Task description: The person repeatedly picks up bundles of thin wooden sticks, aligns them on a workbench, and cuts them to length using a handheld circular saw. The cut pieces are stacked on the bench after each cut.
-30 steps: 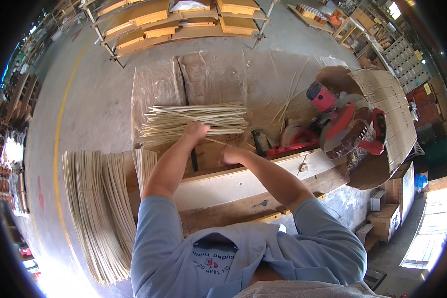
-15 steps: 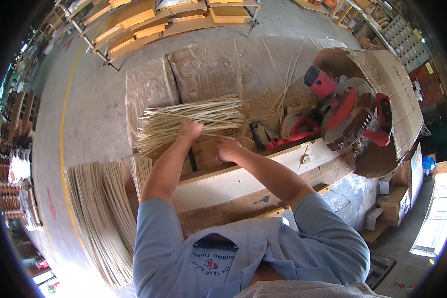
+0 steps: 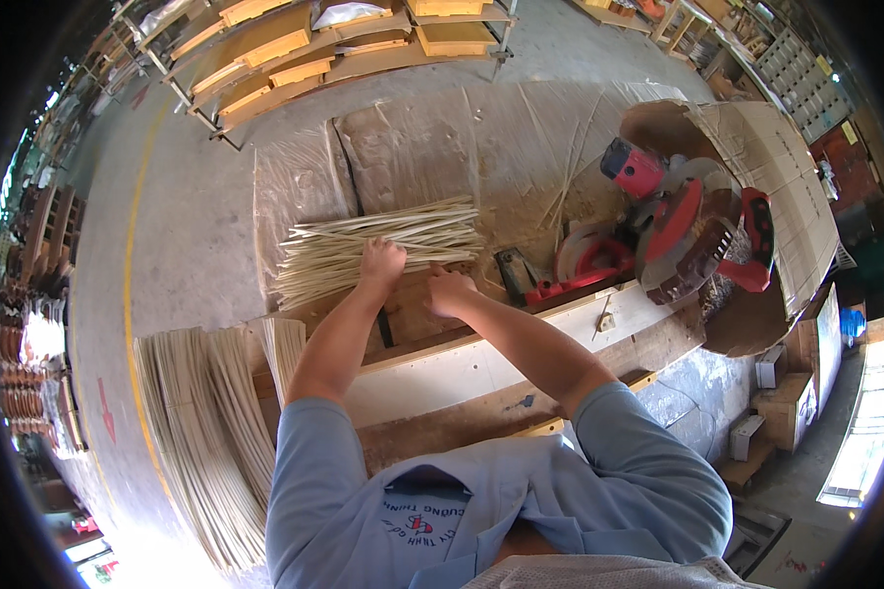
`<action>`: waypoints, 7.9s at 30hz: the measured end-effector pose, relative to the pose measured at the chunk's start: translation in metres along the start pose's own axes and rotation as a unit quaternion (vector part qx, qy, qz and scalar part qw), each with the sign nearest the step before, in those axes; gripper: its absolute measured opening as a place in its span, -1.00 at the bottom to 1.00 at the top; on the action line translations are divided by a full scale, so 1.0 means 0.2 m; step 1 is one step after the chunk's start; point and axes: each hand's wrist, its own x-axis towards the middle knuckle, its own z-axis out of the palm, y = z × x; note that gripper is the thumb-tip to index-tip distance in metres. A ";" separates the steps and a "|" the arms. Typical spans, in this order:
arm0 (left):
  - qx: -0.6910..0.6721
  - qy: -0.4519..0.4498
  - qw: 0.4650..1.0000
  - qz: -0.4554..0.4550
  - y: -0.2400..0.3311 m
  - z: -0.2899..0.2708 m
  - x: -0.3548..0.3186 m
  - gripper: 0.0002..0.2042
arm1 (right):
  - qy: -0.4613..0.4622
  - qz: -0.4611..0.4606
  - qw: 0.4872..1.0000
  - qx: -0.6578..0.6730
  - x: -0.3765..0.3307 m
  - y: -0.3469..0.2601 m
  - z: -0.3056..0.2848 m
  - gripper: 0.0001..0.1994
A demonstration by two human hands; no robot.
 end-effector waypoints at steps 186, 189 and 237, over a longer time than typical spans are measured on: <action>-0.475 -0.014 0.758 -0.447 0.31 -0.74 -1.91 -0.21 | -0.256 -0.159 0.566 0.768 -0.79 -1.02 0.48 -0.54; -0.388 0.023 0.790 -0.474 0.25 -0.65 -1.96 -0.16 | -0.271 -0.133 0.545 0.782 -0.70 -1.11 0.57 -0.48; -0.285 0.217 0.746 -0.561 0.04 -1.15 -2.61 -0.19 | -0.073 -0.107 0.699 0.703 -0.61 -1.37 0.79 -0.32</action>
